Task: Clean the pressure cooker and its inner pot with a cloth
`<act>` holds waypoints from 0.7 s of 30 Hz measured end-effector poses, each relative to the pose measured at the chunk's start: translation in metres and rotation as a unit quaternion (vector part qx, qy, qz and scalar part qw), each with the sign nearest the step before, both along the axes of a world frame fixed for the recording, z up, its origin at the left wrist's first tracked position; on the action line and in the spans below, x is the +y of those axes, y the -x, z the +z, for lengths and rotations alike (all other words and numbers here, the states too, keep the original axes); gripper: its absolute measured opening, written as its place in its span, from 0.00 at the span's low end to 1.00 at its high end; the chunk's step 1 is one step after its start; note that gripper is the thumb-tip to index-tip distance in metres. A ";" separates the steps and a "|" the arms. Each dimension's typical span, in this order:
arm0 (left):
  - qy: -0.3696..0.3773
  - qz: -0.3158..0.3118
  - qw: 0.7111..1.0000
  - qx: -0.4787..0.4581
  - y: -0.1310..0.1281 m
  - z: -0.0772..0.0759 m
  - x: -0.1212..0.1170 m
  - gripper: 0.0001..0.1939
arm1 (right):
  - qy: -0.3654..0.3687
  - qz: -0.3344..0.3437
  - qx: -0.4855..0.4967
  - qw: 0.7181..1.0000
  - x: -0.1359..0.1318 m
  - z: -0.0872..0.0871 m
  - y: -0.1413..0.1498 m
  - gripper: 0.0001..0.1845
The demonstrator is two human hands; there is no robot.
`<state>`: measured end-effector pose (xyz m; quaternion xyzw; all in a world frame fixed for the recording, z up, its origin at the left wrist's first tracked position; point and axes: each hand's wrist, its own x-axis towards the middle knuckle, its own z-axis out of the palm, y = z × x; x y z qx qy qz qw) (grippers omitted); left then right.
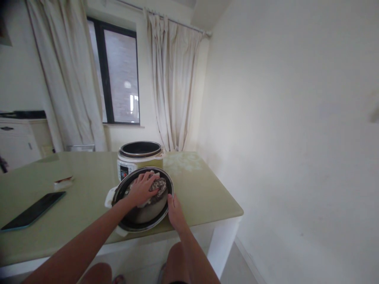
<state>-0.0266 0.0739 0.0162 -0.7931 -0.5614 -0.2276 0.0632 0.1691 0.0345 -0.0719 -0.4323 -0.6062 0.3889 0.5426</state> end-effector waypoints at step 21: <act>0.106 -0.069 0.988 0.090 -0.016 0.004 -0.026 0.35 | 0.003 0.005 0.006 1.000 0.002 -0.001 0.001 0.44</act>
